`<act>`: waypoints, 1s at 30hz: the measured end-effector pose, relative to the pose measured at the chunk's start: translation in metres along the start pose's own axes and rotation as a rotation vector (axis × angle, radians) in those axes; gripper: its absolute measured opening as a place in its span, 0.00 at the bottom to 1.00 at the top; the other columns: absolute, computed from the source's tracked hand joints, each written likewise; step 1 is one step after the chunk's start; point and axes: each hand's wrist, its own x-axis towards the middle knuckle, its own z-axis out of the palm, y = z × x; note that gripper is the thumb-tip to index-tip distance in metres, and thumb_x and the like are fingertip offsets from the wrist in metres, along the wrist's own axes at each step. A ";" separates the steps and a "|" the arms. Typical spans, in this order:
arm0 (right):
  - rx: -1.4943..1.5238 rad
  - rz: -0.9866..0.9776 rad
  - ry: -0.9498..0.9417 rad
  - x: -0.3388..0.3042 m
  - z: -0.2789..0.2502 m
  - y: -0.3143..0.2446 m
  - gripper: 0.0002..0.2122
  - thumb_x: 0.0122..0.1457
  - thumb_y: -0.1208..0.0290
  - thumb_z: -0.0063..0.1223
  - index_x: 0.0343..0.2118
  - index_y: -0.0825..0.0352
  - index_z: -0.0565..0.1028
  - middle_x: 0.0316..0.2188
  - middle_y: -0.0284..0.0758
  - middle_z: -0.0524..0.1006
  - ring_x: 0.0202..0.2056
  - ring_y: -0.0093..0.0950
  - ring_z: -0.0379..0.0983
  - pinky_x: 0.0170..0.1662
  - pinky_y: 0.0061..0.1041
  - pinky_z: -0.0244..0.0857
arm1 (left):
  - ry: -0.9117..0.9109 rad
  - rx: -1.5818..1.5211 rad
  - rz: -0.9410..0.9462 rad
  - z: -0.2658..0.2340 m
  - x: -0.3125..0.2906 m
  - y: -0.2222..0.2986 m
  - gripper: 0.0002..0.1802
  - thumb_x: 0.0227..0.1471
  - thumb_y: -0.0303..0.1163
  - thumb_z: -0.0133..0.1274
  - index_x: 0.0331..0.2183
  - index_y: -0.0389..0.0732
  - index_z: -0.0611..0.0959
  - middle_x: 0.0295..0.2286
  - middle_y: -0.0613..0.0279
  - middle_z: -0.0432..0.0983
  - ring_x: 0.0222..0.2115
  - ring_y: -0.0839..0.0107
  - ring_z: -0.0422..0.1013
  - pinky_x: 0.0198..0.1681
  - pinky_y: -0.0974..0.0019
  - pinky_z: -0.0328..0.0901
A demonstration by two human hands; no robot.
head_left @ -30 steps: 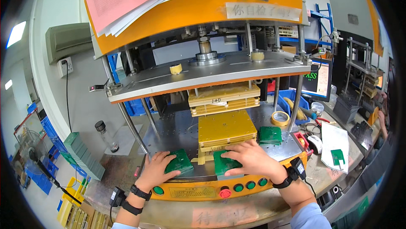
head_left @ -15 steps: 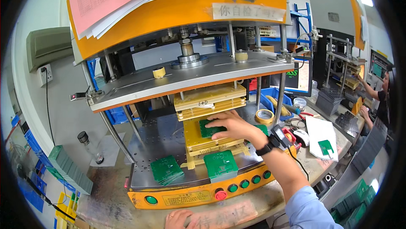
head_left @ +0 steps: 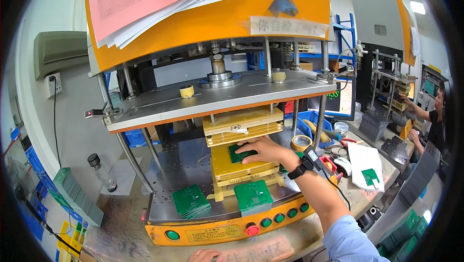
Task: Operating a press machine to test or process green electronic circuit boards.
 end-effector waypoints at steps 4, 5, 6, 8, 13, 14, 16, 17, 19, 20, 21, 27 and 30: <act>0.122 0.046 -0.090 0.006 -0.005 0.006 0.23 0.54 0.43 0.59 0.48 0.52 0.81 0.56 0.34 0.73 0.63 0.37 0.58 0.66 0.40 0.41 | 0.008 -0.012 -0.007 0.001 0.003 0.000 0.07 0.50 0.30 0.59 0.33 0.39 0.83 0.35 0.52 0.79 0.37 0.51 0.73 0.41 0.55 0.68; 0.146 0.072 -0.126 0.006 -0.007 0.006 0.25 0.53 0.42 0.58 0.49 0.52 0.81 0.57 0.35 0.72 0.63 0.37 0.58 0.66 0.40 0.41 | 0.009 -0.011 -0.006 0.002 0.004 -0.001 0.07 0.50 0.30 0.59 0.33 0.39 0.83 0.35 0.52 0.79 0.37 0.51 0.73 0.41 0.55 0.68; 0.151 0.070 -0.128 0.006 -0.007 0.000 0.25 0.53 0.42 0.58 0.49 0.52 0.81 0.57 0.35 0.72 0.63 0.37 0.58 0.66 0.40 0.41 | 0.017 -0.027 -0.040 0.002 0.002 -0.002 0.06 0.50 0.30 0.59 0.32 0.39 0.82 0.33 0.52 0.78 0.36 0.50 0.73 0.41 0.55 0.68; 0.006 0.100 -0.106 0.003 -0.009 -0.013 0.30 0.52 0.39 0.58 0.54 0.53 0.77 0.59 0.38 0.70 0.63 0.40 0.58 0.66 0.41 0.41 | 0.025 -0.040 -0.073 0.001 -0.003 -0.001 0.06 0.51 0.30 0.59 0.32 0.39 0.82 0.32 0.51 0.78 0.35 0.50 0.73 0.40 0.56 0.68; -0.236 -0.164 0.141 -0.053 -0.012 -0.112 0.27 0.56 0.41 0.53 0.50 0.59 0.75 0.47 0.37 0.76 0.50 0.37 0.70 0.55 0.41 0.59 | 0.123 -0.015 -0.239 0.001 -0.016 -0.024 0.06 0.52 0.30 0.57 0.31 0.38 0.79 0.31 0.50 0.75 0.36 0.49 0.70 0.42 0.53 0.65; -0.280 -0.161 0.088 -0.065 -0.013 -0.137 0.24 0.56 0.45 0.57 0.47 0.59 0.77 0.41 0.31 0.78 0.45 0.31 0.73 0.52 0.36 0.60 | 0.132 -0.009 -0.236 -0.005 -0.016 -0.020 0.06 0.52 0.30 0.57 0.31 0.38 0.79 0.31 0.50 0.75 0.36 0.49 0.70 0.42 0.53 0.65; -0.253 -0.185 0.073 -0.087 -0.011 -0.162 0.18 0.56 0.49 0.58 0.40 0.60 0.80 0.35 0.27 0.79 0.39 0.27 0.75 0.46 0.30 0.62 | 0.297 0.284 -0.216 -0.021 -0.010 -0.003 0.09 0.52 0.32 0.57 0.35 0.38 0.78 0.35 0.48 0.74 0.44 0.46 0.66 0.49 0.48 0.60; -0.255 -0.188 0.092 -0.091 -0.006 -0.164 0.18 0.56 0.50 0.58 0.39 0.61 0.79 0.35 0.27 0.79 0.39 0.27 0.74 0.45 0.28 0.63 | 0.369 0.314 -0.237 -0.025 -0.003 0.010 0.12 0.52 0.33 0.56 0.37 0.37 0.76 0.40 0.45 0.72 0.50 0.42 0.61 0.56 0.44 0.54; -0.262 -0.190 0.128 -0.095 0.000 -0.165 0.17 0.56 0.51 0.59 0.38 0.62 0.79 0.35 0.28 0.78 0.38 0.26 0.74 0.45 0.27 0.63 | 0.231 0.314 -0.311 -0.027 0.003 0.006 0.12 0.52 0.33 0.56 0.37 0.37 0.76 0.41 0.44 0.72 0.51 0.42 0.61 0.57 0.44 0.53; -0.246 -0.182 0.133 -0.096 0.002 -0.165 0.17 0.56 0.52 0.60 0.37 0.63 0.78 0.35 0.28 0.78 0.38 0.27 0.73 0.43 0.26 0.65 | 0.092 0.311 -0.399 -0.028 0.004 0.004 0.12 0.52 0.33 0.56 0.37 0.36 0.76 0.42 0.43 0.72 0.52 0.41 0.60 0.58 0.45 0.53; -0.233 -0.173 0.140 -0.096 0.004 -0.164 0.16 0.55 0.54 0.60 0.36 0.63 0.78 0.35 0.29 0.77 0.37 0.27 0.73 0.42 0.25 0.66 | 0.097 0.316 -0.387 -0.025 0.007 0.003 0.12 0.52 0.33 0.56 0.37 0.36 0.76 0.42 0.43 0.72 0.52 0.41 0.60 0.58 0.45 0.53; -0.205 -0.178 0.160 -0.098 0.010 -0.160 0.16 0.53 0.56 0.62 0.36 0.64 0.77 0.35 0.29 0.76 0.37 0.28 0.72 0.39 0.25 0.68 | 0.265 0.391 -0.212 -0.022 0.000 -0.007 0.10 0.56 0.36 0.53 0.32 0.38 0.78 0.33 0.48 0.75 0.38 0.45 0.67 0.44 0.45 0.61; -0.202 -0.160 0.153 -0.098 0.013 -0.159 0.15 0.53 0.57 0.62 0.35 0.63 0.76 0.36 0.29 0.76 0.37 0.28 0.71 0.40 0.24 0.68 | 0.173 0.341 -0.285 -0.016 0.000 -0.002 0.10 0.56 0.35 0.53 0.32 0.37 0.80 0.31 0.49 0.76 0.36 0.47 0.70 0.43 0.47 0.62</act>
